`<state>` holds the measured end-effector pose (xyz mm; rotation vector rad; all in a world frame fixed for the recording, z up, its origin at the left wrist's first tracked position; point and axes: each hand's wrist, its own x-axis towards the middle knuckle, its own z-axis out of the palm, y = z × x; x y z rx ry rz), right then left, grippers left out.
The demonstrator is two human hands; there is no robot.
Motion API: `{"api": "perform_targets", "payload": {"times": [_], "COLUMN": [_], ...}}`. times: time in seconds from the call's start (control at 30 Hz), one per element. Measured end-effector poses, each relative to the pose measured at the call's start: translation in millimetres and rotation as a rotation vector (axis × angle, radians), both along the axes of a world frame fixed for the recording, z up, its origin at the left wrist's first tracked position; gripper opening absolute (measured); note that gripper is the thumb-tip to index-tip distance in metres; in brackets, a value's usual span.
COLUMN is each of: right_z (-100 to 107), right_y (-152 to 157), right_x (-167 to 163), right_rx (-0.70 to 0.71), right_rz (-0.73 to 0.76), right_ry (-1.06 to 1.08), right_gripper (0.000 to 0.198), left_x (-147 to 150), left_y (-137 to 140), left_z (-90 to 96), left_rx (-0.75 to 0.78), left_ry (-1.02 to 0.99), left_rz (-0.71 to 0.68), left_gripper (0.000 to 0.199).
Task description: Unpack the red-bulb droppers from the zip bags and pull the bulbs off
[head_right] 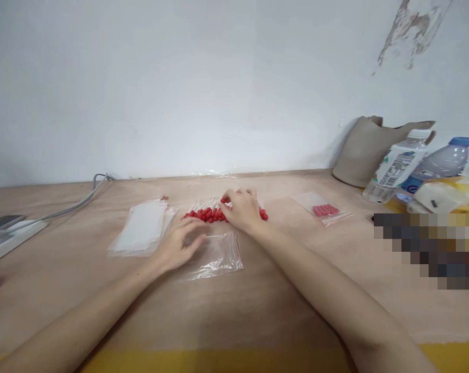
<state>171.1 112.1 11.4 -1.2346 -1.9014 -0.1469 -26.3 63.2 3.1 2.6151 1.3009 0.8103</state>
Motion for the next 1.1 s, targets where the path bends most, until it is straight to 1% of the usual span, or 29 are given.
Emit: {"api": "perform_targets", "payload": {"times": [0.07,0.13,0.2,0.3,0.4,0.57,0.67,0.73,0.87,1.0,1.1], "right_z": [-3.7,-6.4,-8.0,-9.0,-10.3,-19.5,-30.3,-37.9,-48.4,-51.0,-51.6], "right_y": [7.5,13.8,17.5,16.4,6.6,-22.3,-39.1,-47.8,-58.0,-60.3,-59.4], "right_x": [-12.0,-19.9,-24.0,-22.9,-12.9,19.2,40.9,53.3,67.7,70.4,69.7], "right_rx": [-0.003,-0.025,-0.066,-0.14,-0.155,-0.094,-0.094,-0.083,-0.061,-0.057,-0.039], "right_rz": [-0.047,-0.079,-0.098,-0.103,-0.096,-0.076,-0.034,-0.03,-0.048,-0.047,-0.04], "right_ry": [-0.1,-0.148,-0.169,-0.166,-0.119,-0.069,-0.094,-0.103,-0.099,-0.074,-0.068], "right_gripper": [0.011,0.012,0.016,0.027,0.03,0.02,0.015,0.014,0.013,0.011,0.011], "left_x": [-7.0,-12.7,-16.2,-18.3,-20.5,-26.5,-25.7,-22.1,-12.2,-6.4,-5.3], "left_y": [20.5,39.4,53.4,64.8,69.0,70.8,70.4,70.7,74.7,78.6,77.4], "left_z": [1.5,3.2,4.2,3.0,0.1,-0.1,0.8,0.3,-4.6,-12.2,-16.3], "left_rx": [0.15,0.216,0.214,0.134,0.055,0.021,0.004,0.016,0.071,0.153,0.204], "left_ry": [0.013,0.081,0.149,0.186,0.156,0.081,0.067,0.065,0.015,-0.053,-0.109], "left_rz": [0.142,0.197,0.182,0.129,0.082,0.063,0.061,0.08,0.128,0.144,0.186], "left_gripper": [0.025,0.026,0.029,0.034,0.033,0.025,0.03,0.032,0.025,0.018,0.018]}}
